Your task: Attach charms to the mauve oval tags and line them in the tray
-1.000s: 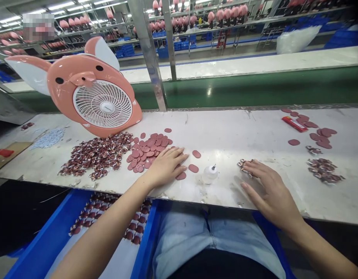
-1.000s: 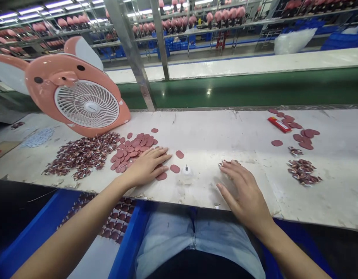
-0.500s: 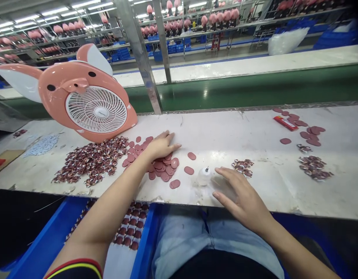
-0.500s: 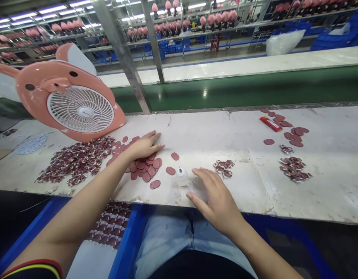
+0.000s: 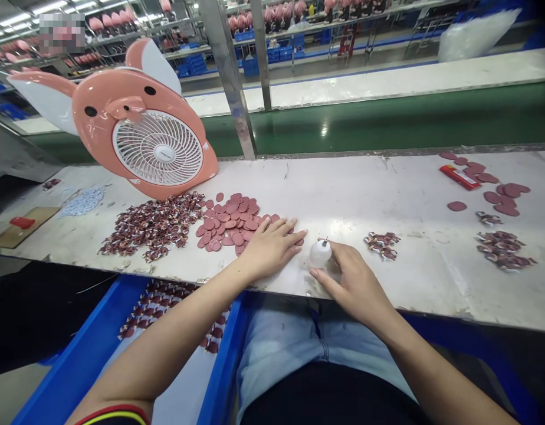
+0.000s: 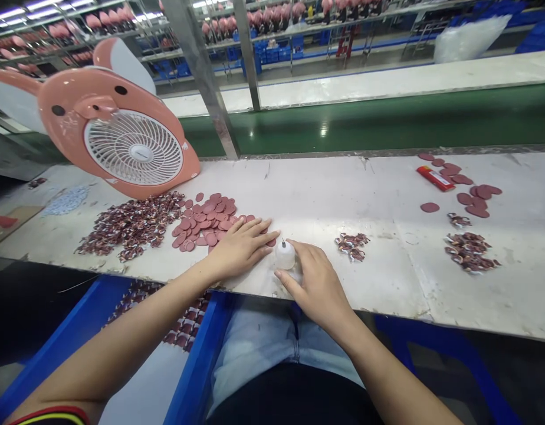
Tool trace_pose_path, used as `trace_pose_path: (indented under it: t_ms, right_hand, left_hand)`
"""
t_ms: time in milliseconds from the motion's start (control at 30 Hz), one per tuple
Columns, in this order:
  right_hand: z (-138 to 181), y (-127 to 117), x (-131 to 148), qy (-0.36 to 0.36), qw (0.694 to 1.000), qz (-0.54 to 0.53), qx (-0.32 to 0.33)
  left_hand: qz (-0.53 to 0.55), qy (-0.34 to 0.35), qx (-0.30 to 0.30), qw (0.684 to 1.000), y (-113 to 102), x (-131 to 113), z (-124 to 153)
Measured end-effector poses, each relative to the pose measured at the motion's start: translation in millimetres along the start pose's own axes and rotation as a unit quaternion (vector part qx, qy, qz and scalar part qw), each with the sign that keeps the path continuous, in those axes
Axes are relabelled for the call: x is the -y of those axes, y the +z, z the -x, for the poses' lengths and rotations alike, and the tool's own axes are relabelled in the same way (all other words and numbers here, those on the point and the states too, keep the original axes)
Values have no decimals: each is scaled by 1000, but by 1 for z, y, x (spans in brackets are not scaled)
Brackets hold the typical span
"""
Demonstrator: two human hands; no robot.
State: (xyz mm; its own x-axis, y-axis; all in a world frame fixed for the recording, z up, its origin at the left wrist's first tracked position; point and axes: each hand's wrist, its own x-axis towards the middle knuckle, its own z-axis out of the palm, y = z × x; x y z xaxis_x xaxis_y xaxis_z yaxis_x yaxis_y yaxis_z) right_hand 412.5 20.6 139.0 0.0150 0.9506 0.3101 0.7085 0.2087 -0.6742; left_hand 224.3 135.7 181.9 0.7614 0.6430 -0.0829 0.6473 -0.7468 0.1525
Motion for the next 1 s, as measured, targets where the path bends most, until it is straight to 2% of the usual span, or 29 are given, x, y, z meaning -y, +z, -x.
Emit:
trace_pose_path:
  t_ms: [67, 133, 233, 267, 333, 467, 633, 767, 833, 900, 1000]
  right_hand:
    - [-2, 1, 1, 9, 1000, -8, -3]
    - [-2, 1, 3, 21, 1000, -20, -9]
    - [2, -2, 5, 34, 998, -50, -22]
    - [5, -4, 5, 33, 997, -64, -28]
    - [12, -6, 5, 24, 994, -96, -42]
    - [27, -9, 4, 10, 987, -154, -54]
    - [39, -9, 8, 28, 972, -230, -34]
    - [39, -5, 20, 81, 958, -274, -37]
    - [36, -4, 27, 105, 949, -296, -32]
    - [33, -3, 33, 122, 936, -331, -9]
    - [29, -2, 40, 137, 907, -395, 60]
  left_hand:
    - [-3, 1, -19, 1000, -1, 4, 16]
    - [0, -11, -84, 996, 1, 5, 37]
    - [26, -94, -243, 965, 12, -3, 69]
    - [36, -130, -281, 950, 18, -8, 78]
    - [46, -186, -310, 931, 29, -20, 92]
    - [50, -247, -261, 932, 36, -39, 96]
    - [41, -264, -104, 958, 9, -35, 85]
    - [111, -253, -48, 960, -8, -25, 80]
    - [188, -275, -45, 942, -9, -27, 82]
    - [300, -285, -73, 907, -5, -37, 86]
    - [499, -269, -117, 815, 7, -59, 95]
